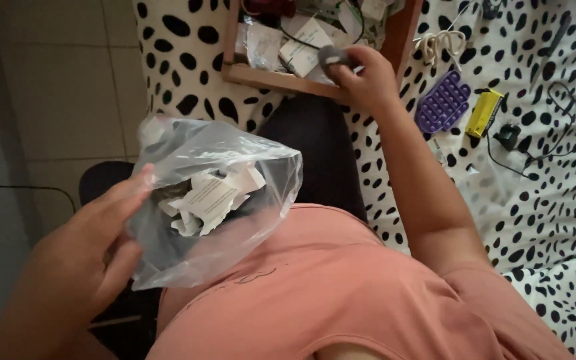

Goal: The person sits on a bed and sorts various small items from a wooden box into a plastic bag. They handle a power adapter, a yellow medicine box, a card, and several other small objects, placing them into the bag one by one.

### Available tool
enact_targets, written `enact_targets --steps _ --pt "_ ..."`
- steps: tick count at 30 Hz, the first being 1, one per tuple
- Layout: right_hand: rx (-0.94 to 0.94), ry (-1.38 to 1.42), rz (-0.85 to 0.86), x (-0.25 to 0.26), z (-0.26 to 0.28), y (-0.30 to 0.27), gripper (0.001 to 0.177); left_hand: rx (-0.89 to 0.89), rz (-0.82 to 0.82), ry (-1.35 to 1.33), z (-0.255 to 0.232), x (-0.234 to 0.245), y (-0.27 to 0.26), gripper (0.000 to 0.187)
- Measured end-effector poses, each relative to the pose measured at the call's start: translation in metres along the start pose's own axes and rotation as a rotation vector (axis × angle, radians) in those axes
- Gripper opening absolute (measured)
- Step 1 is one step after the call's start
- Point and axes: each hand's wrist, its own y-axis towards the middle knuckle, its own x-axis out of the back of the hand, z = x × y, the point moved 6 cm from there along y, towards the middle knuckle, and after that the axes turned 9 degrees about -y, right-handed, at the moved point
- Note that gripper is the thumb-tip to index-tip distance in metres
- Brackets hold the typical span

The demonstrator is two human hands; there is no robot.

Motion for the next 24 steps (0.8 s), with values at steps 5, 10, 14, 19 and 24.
enact_targets --steps 5,10,14,19,24 --pt "-0.178 0.757 -0.234 0.049 -0.024 -0.029 0.018 -0.087 -0.022 -0.076 -0.002 0.002 0.001 0.066" --pt "-0.111 0.525 -0.401 0.083 -0.059 -0.047 0.024 -0.055 -0.028 -0.038 -0.002 0.002 0.0 0.064" --pt "-0.52 0.209 -0.149 0.085 -0.072 -0.07 0.03 -0.092 0.013 -0.068 0.004 0.0 0.001 0.068" --pt "-0.742 -0.181 -0.021 0.071 -0.127 -0.096 0.045 -0.079 0.005 -0.069 0.01 0.001 0.003 0.069" --pt "-0.375 0.026 -0.261 0.081 -0.039 -0.05 0.027 -0.059 0.037 -0.07 0.002 0.005 0.013 0.067"
